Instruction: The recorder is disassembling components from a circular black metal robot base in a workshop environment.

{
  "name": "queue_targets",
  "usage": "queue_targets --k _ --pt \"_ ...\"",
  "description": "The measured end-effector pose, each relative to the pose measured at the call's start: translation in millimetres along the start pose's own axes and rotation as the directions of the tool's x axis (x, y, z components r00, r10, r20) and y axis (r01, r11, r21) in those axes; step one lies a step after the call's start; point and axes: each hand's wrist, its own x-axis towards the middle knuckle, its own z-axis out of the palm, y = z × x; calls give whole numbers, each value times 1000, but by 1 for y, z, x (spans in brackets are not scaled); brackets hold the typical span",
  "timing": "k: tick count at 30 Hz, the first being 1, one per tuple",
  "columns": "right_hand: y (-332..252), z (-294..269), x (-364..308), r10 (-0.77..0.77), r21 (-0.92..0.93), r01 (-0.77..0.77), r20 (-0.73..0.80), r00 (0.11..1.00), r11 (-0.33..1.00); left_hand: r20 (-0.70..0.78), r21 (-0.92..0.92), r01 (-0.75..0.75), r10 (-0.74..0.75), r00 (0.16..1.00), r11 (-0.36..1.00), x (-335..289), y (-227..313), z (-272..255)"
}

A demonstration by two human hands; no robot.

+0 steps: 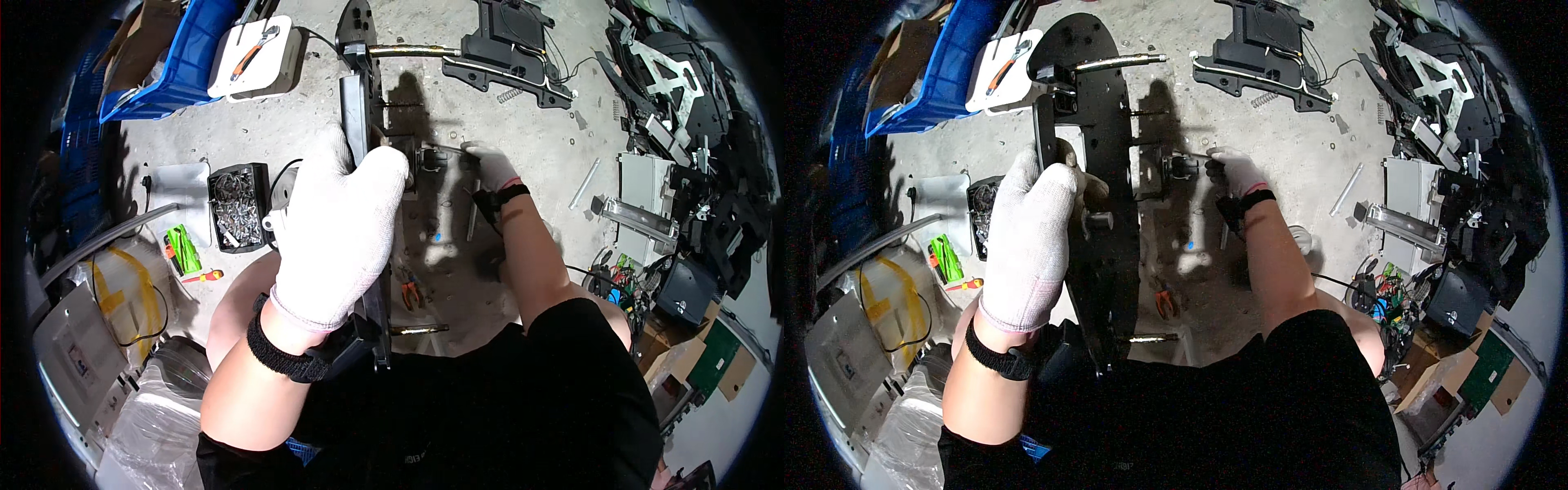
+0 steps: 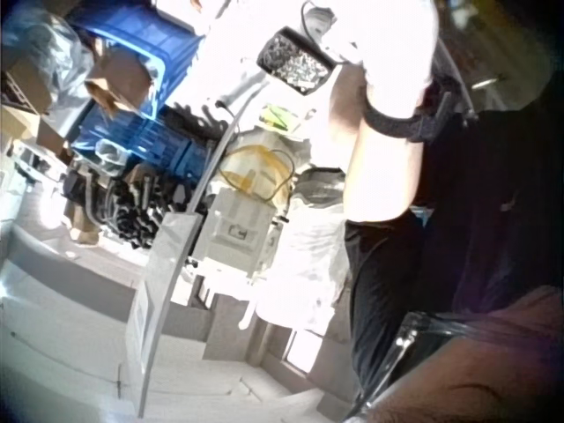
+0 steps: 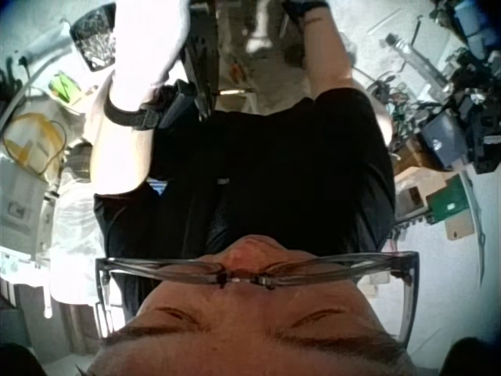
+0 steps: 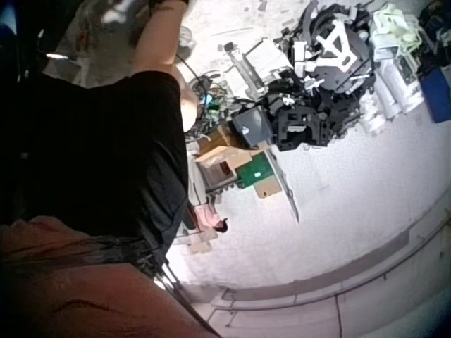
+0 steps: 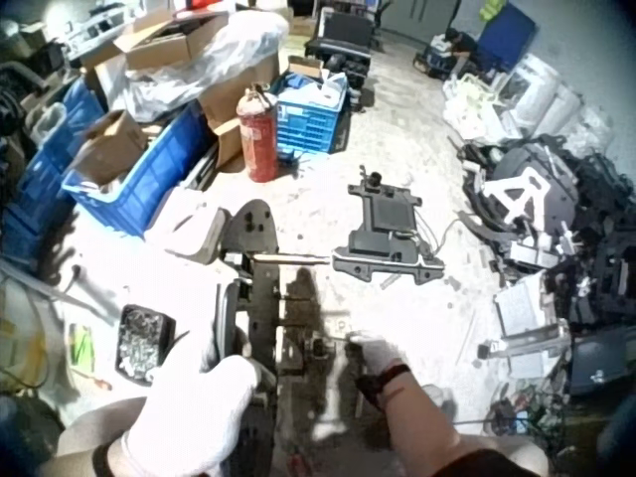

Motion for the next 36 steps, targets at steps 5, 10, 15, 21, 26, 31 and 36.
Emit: queue_targets --k 5,10,15,21,26,31,36 --pt "-41 42 -39 -204 174 161 271 941 972 -9 -130 176 -178 984 976 6 4 1" --pt "-42 18 -14 -91 -543 150 135 987 826 -13 -147 -83 82 997 986 6 -4 9" --pt "-27 20 -10 -397 -820 304 104 912 484 -30 -106 -171 169 985 980 5 -5 8" --pt "3 22 10 -387 -829 220 4 922 515 -87 167 -287 304 949 943 1 -7 -2" --pt "52 -12 17 -64 0 65 181 981 998 -58 153 -299 310 949 942 5 -2 2" --pt "75 -3 8 329 165 -358 178 927 919 -41 36 -242 243 969 970 6 0 4" --pt "62 52 1 199 -132 -185 104 975 974 -40 -125 -67 63 997 990 2 -9 -6"
